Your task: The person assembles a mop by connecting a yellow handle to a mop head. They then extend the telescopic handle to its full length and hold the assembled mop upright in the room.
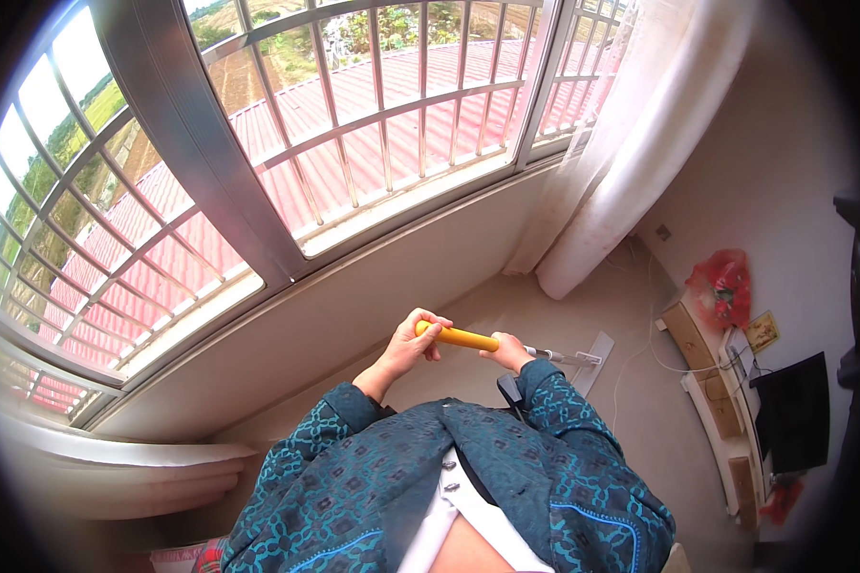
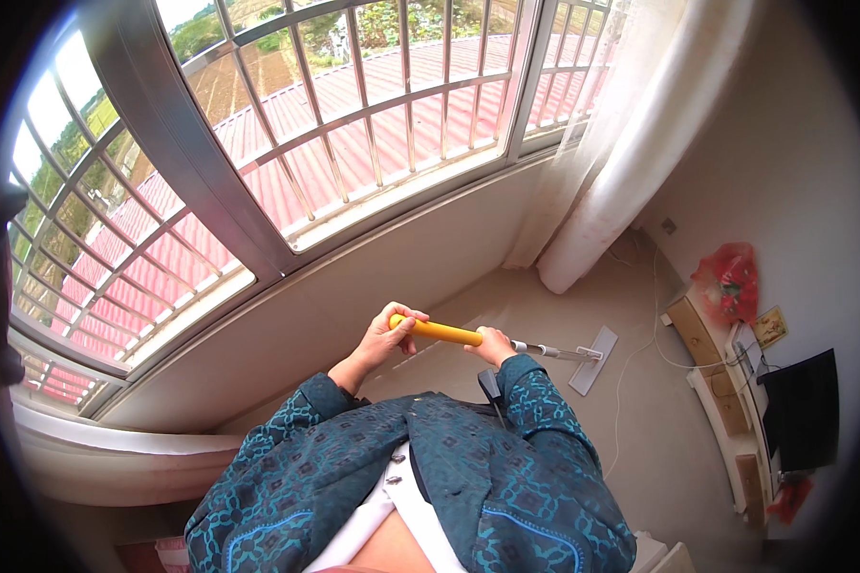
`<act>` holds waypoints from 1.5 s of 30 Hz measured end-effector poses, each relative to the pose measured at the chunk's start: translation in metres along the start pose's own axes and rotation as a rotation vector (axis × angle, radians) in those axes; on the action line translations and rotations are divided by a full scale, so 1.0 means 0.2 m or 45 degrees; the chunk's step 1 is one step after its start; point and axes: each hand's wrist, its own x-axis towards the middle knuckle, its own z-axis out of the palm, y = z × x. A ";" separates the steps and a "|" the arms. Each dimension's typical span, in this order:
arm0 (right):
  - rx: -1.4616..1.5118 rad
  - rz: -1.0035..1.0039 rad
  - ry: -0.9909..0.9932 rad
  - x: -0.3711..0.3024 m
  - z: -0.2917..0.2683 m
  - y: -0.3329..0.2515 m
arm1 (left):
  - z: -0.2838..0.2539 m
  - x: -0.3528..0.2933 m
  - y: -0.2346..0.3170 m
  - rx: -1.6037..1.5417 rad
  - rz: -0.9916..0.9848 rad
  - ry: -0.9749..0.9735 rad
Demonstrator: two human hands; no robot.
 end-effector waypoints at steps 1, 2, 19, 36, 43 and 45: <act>0.008 0.009 0.032 0.00 0.00 0.03 | 0.02 0.01 -0.01 -0.010 -0.007 -0.023; 0.007 0.046 0.055 -0.01 0.00 0.05 | 0.03 0.02 -0.01 -0.026 -0.015 -0.046; 0.116 -0.446 -0.215 -0.03 0.17 -0.64 | -0.32 -0.48 0.39 0.172 0.163 0.425; 0.166 -0.781 -0.482 -0.04 0.37 -1.28 | -0.63 -0.92 0.69 0.252 0.372 0.705; 0.162 -0.757 -0.366 -0.03 0.28 -1.18 | -0.59 -0.79 0.69 0.171 0.362 0.561; 0.165 -0.753 -0.319 -0.03 0.25 -1.12 | -0.55 -0.74 0.66 0.191 0.357 0.531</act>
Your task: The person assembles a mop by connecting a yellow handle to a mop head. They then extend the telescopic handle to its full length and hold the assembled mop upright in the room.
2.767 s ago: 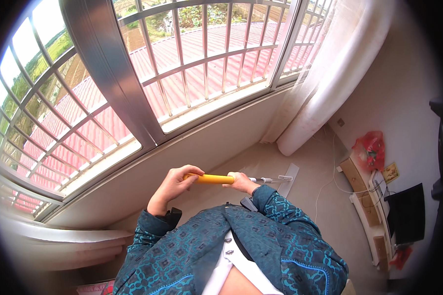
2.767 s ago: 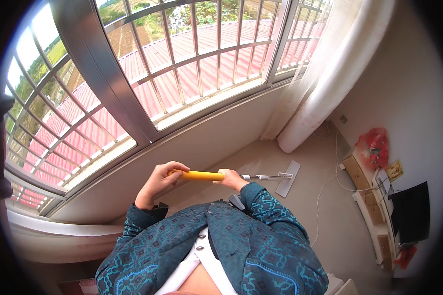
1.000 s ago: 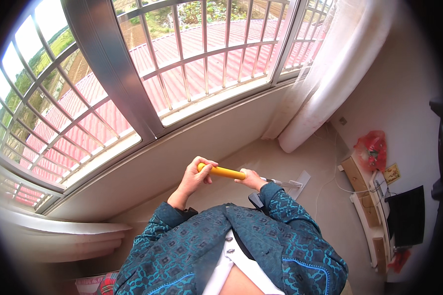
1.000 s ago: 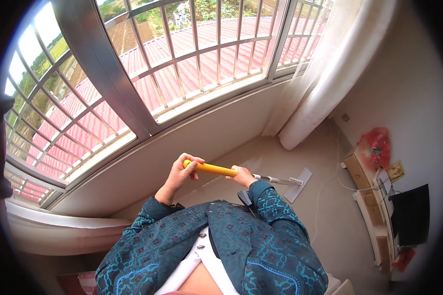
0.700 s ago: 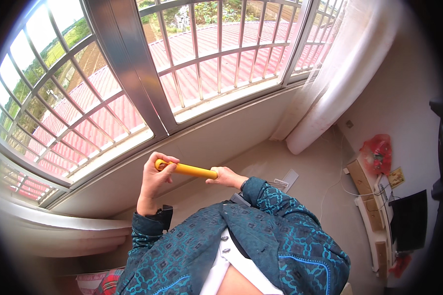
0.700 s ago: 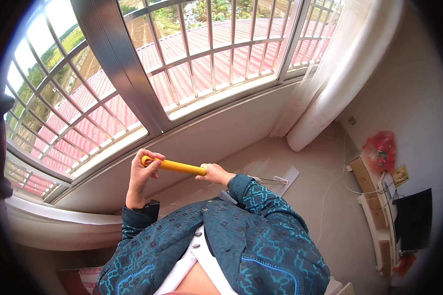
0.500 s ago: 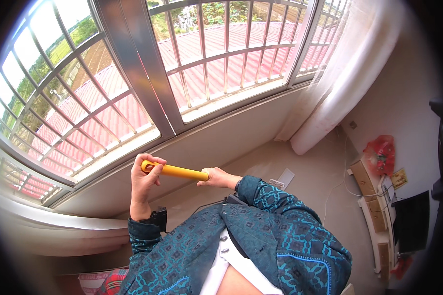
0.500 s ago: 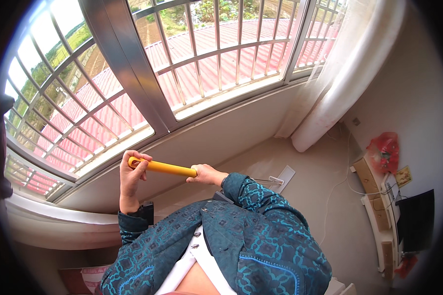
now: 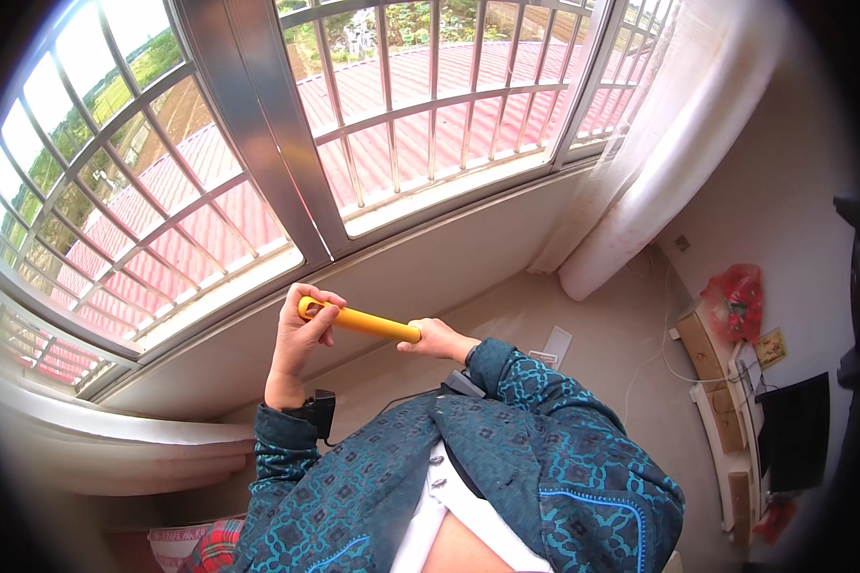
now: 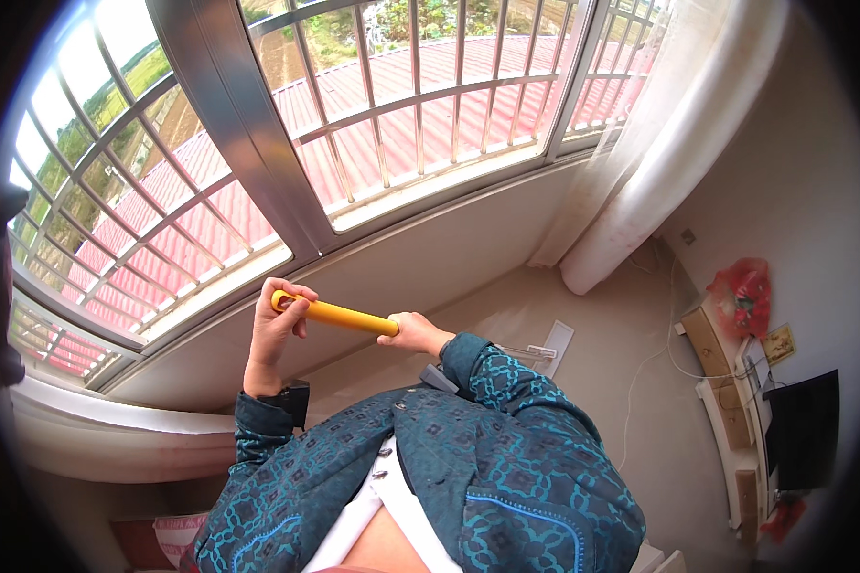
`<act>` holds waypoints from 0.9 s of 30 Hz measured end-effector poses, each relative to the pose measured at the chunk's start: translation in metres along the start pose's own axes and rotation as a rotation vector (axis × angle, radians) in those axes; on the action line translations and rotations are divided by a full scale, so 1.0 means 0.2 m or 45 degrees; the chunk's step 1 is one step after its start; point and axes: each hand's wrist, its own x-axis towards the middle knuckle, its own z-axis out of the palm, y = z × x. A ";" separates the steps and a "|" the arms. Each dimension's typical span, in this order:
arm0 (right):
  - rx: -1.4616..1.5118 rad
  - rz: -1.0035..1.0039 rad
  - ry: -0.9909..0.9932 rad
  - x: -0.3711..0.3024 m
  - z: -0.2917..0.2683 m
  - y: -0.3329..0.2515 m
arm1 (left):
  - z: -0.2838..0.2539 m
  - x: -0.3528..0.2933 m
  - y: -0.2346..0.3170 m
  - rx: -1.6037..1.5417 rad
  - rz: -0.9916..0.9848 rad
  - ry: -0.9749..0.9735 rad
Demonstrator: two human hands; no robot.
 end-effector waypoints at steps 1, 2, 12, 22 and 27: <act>-0.030 0.009 0.041 -0.02 -0.01 0.03 | 0.03 0.01 -0.02 0.008 0.001 -0.016; -0.052 0.025 0.077 -0.05 -0.02 0.07 | 0.05 0.02 -0.04 -0.012 -0.018 -0.057; -0.178 0.489 0.267 -0.54 -0.15 0.67 | 0.60 0.09 -0.52 -0.206 -0.248 -0.509; -0.298 0.801 0.583 -0.69 -0.14 0.91 | 0.80 0.17 -0.59 -0.132 -0.328 -0.610; -0.215 0.905 0.745 -0.75 -0.05 1.09 | 0.79 0.14 -0.52 0.009 -0.222 -0.624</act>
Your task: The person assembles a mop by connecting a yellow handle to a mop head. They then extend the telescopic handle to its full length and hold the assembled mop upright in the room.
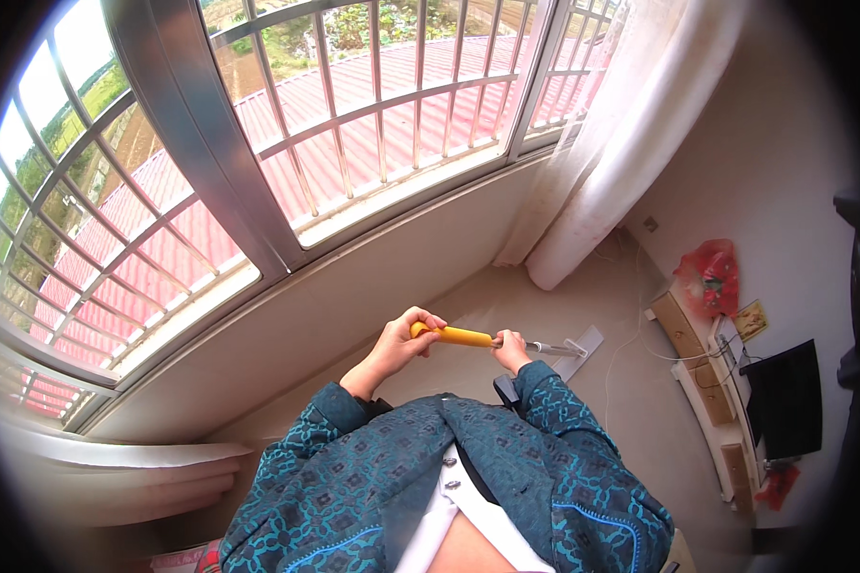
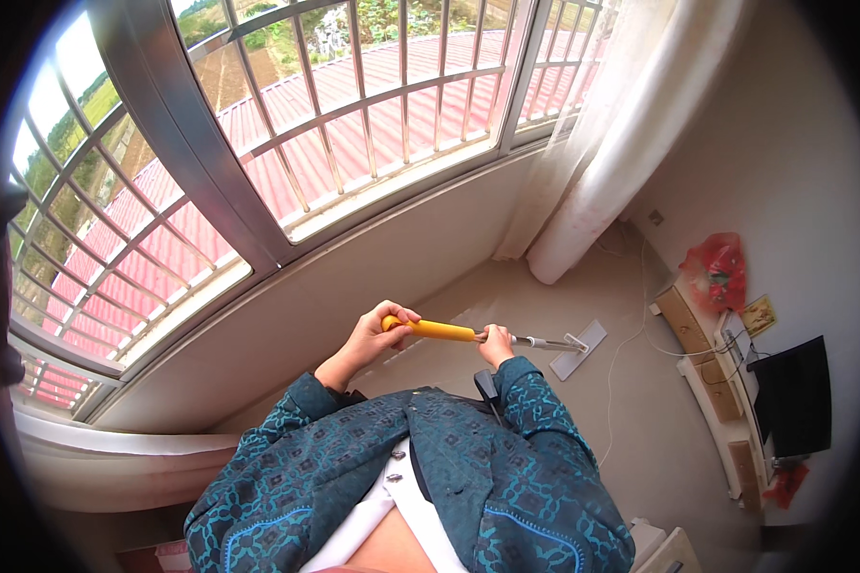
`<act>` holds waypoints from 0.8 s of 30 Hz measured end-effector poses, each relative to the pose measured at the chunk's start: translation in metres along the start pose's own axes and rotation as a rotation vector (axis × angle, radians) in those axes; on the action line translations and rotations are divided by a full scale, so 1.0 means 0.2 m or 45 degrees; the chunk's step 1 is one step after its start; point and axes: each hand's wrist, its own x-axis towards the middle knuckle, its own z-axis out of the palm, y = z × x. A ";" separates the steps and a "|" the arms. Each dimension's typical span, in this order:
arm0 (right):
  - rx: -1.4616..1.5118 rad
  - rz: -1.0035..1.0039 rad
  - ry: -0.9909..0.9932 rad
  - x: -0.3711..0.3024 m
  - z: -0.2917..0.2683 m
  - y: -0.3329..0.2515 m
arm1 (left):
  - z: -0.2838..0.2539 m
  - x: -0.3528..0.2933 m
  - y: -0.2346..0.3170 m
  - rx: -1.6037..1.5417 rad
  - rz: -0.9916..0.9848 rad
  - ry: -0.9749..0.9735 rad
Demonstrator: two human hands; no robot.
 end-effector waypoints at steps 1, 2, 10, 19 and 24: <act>-0.044 0.021 0.037 0.00 0.02 0.02 | -0.01 -0.01 0.02 0.012 0.030 0.019; -0.030 -0.011 0.031 0.00 0.03 0.03 | -0.02 -0.02 0.05 0.027 0.053 0.039; 0.036 -0.157 -0.232 -0.08 0.05 -0.24 | -0.29 -0.24 0.37 0.064 0.171 0.280; 0.165 -0.636 -0.601 -0.12 0.11 -0.73 | -0.52 -0.52 0.66 0.180 0.273 0.588; 0.202 -0.692 -0.749 -0.13 0.16 -0.83 | -0.59 -0.60 0.67 0.264 0.258 0.714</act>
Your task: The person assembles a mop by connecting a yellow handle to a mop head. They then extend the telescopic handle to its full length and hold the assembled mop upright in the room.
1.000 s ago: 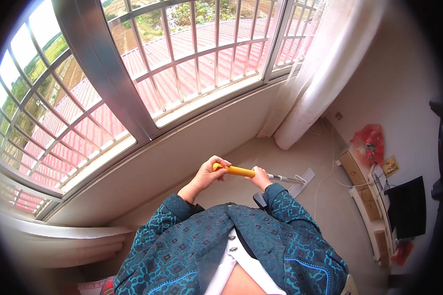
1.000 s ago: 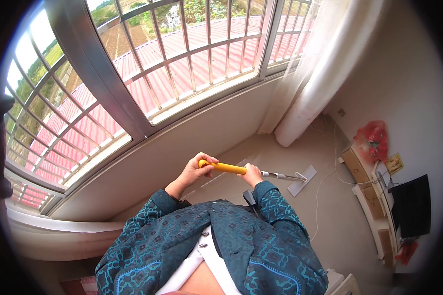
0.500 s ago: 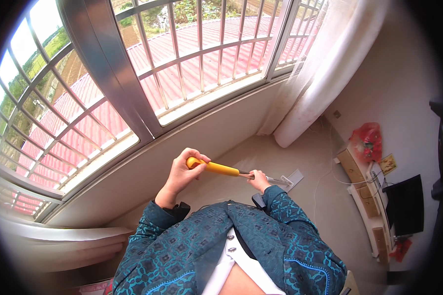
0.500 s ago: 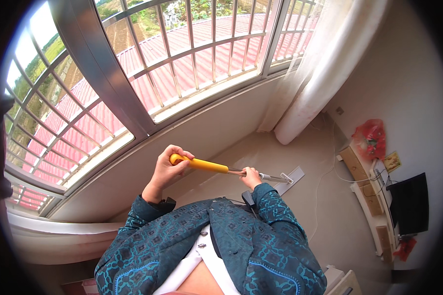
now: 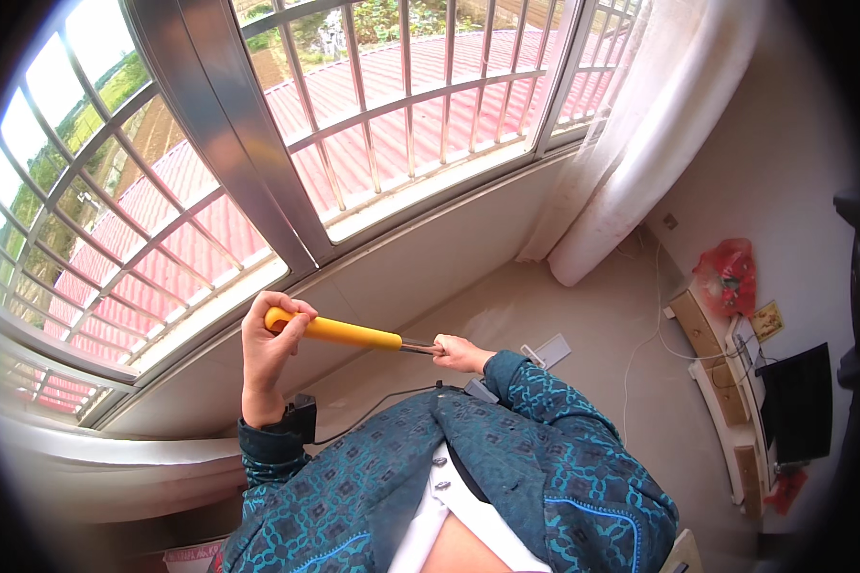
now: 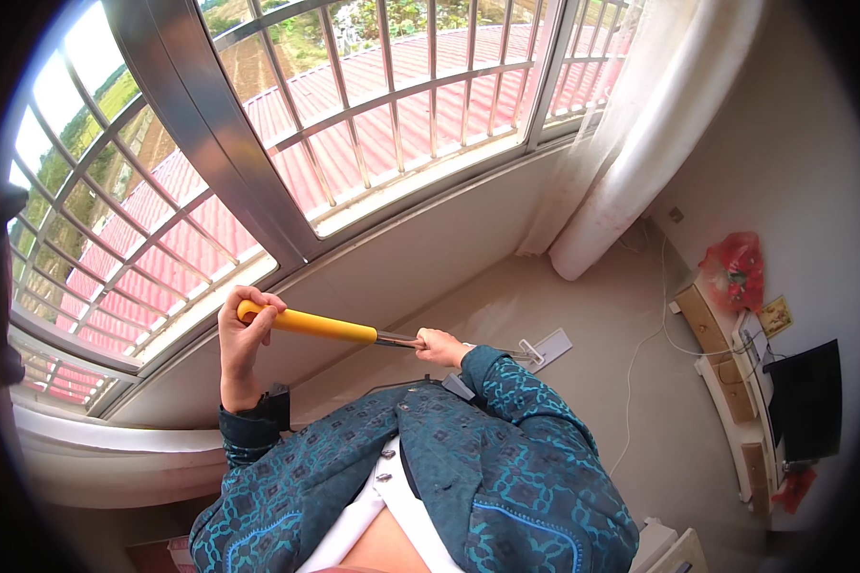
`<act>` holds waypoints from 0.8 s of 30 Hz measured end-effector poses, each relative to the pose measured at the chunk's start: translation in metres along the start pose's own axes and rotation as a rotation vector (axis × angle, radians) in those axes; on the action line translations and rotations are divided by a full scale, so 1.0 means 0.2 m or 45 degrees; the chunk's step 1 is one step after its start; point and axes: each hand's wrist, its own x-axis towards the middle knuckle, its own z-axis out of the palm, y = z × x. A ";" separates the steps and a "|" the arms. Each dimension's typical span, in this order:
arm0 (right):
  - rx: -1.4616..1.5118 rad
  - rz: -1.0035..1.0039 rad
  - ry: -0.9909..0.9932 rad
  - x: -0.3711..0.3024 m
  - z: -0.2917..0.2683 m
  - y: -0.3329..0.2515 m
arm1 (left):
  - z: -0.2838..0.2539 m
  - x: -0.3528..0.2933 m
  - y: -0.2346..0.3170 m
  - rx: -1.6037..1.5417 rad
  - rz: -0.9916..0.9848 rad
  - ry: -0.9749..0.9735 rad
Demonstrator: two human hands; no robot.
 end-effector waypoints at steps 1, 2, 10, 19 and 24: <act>0.001 0.001 -0.023 0.01 0.00 0.00 | -0.01 0.00 -0.01 0.000 -0.004 0.008; 0.004 0.014 -0.046 0.01 0.00 0.00 | -0.01 0.01 -0.02 -0.033 0.010 0.006; -0.041 0.102 -0.158 -0.01 -0.09 0.07 | 0.11 0.05 -0.12 -0.201 -0.041 0.055; -0.330 0.504 -0.074 -0.29 -0.29 0.56 | 0.66 0.09 -0.43 -0.292 -0.280 -0.087; -0.365 0.898 0.318 -0.56 -0.33 0.88 | 0.99 0.13 -0.53 -0.459 -0.428 -0.423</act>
